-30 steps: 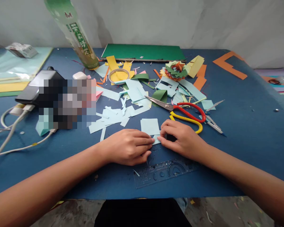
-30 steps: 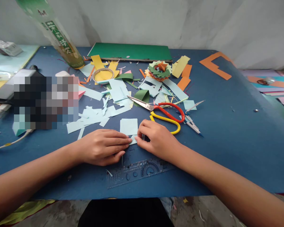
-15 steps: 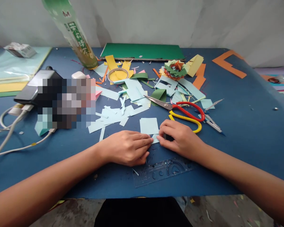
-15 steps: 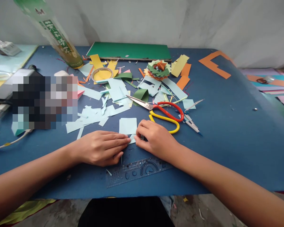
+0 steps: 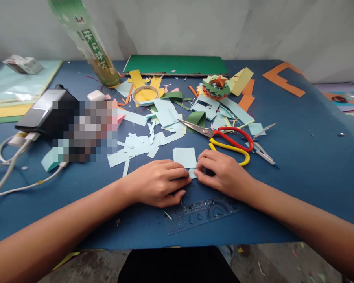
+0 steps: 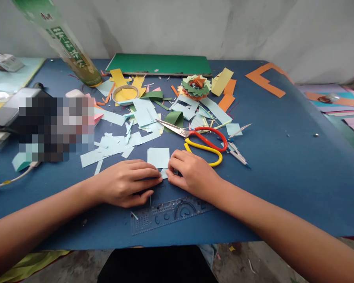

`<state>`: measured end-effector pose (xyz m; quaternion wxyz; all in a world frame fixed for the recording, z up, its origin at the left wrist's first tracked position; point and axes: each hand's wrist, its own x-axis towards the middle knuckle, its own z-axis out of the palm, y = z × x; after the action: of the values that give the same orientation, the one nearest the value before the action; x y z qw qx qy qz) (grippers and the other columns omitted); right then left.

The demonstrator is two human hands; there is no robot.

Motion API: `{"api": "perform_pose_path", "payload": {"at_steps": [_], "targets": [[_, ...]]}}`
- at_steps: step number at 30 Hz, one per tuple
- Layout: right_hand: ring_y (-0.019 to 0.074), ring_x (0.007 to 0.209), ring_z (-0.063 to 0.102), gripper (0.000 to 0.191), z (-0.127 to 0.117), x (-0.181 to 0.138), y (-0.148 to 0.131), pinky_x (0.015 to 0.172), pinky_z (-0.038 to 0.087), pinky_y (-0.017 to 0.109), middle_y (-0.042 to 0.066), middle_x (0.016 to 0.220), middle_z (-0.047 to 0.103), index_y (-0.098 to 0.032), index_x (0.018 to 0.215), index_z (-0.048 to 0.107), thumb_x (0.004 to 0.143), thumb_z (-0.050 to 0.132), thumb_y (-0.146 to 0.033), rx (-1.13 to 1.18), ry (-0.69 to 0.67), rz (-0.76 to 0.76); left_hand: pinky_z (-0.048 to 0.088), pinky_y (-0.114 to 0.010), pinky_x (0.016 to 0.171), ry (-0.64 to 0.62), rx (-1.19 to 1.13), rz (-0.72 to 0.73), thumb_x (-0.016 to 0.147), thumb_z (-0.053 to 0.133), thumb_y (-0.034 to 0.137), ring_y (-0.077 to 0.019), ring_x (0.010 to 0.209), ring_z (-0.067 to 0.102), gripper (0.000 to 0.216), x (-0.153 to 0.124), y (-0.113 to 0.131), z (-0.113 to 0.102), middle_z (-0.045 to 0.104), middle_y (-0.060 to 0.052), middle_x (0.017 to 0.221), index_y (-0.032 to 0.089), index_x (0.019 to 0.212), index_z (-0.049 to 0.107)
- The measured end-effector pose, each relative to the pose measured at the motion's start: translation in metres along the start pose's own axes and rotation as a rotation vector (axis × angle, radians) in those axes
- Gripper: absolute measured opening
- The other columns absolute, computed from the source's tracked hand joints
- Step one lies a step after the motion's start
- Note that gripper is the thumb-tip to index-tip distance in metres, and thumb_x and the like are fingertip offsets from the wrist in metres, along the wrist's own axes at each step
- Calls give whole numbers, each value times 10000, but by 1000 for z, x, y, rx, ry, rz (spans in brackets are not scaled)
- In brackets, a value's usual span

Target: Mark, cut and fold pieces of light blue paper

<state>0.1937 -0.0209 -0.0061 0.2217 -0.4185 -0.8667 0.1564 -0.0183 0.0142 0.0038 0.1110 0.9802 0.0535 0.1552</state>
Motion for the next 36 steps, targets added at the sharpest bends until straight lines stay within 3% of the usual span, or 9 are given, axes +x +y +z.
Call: {"api": "perform_pose_path", "payload": {"at_steps": [11, 16, 18, 23, 25, 36], "targets": [[172, 703, 499, 127, -2, 1, -4, 647, 416, 290, 47, 749, 530, -166, 703, 513, 829, 501, -171, 3, -7, 52, 507, -318, 704, -37, 46, -37, 805, 440, 144, -208, 813, 606, 250, 1, 6, 2, 649, -106, 874, 53, 943, 627], [179, 717, 508, 71, -2, -1, -6, 654, 432, 301, 50, 761, 540, -166, 755, 517, 824, 519, -179, -29, 23, 91, 498, -328, 733, -85, 61, -108, 819, 439, 210, -207, 818, 586, 334, 4, 13, 2, 618, -107, 884, 39, 1068, 584], [183, 743, 519, 50, -2, -4, -4, 665, 446, 303, 67, 801, 556, -155, 828, 539, 841, 513, -196, -57, 63, 36, 496, -326, 731, -96, 86, -121, 827, 435, 220, -204, 814, 582, 342, 5, 15, 2, 612, -100, 882, 42, 1081, 578], [168, 681, 524, 150, -10, -13, 6, 615, 447, 298, 56, 758, 609, -154, 955, 610, 878, 490, -204, -233, 26, -408, 494, -316, 705, -95, 125, -144, 833, 425, 204, -191, 791, 582, 295, 7, 18, 3, 614, -76, 866, 70, 1023, 606], [168, 651, 521, 187, -13, -13, 9, 582, 435, 303, 46, 728, 626, -141, 989, 619, 874, 507, -236, -278, 0, -484, 496, -318, 676, -95, 136, -141, 825, 421, 191, -189, 764, 587, 266, 7, 18, 3, 618, -66, 836, 86, 956, 627], [137, 554, 428, 236, -27, -10, 25, 533, 353, 279, 8, 567, 555, -180, 771, 681, 879, 477, -226, -137, -114, -379, 506, -292, 739, 10, -11, -77, 827, 450, 154, -174, 820, 632, 195, -4, 7, -2, 674, -70, 917, 127, 851, 642]]}}
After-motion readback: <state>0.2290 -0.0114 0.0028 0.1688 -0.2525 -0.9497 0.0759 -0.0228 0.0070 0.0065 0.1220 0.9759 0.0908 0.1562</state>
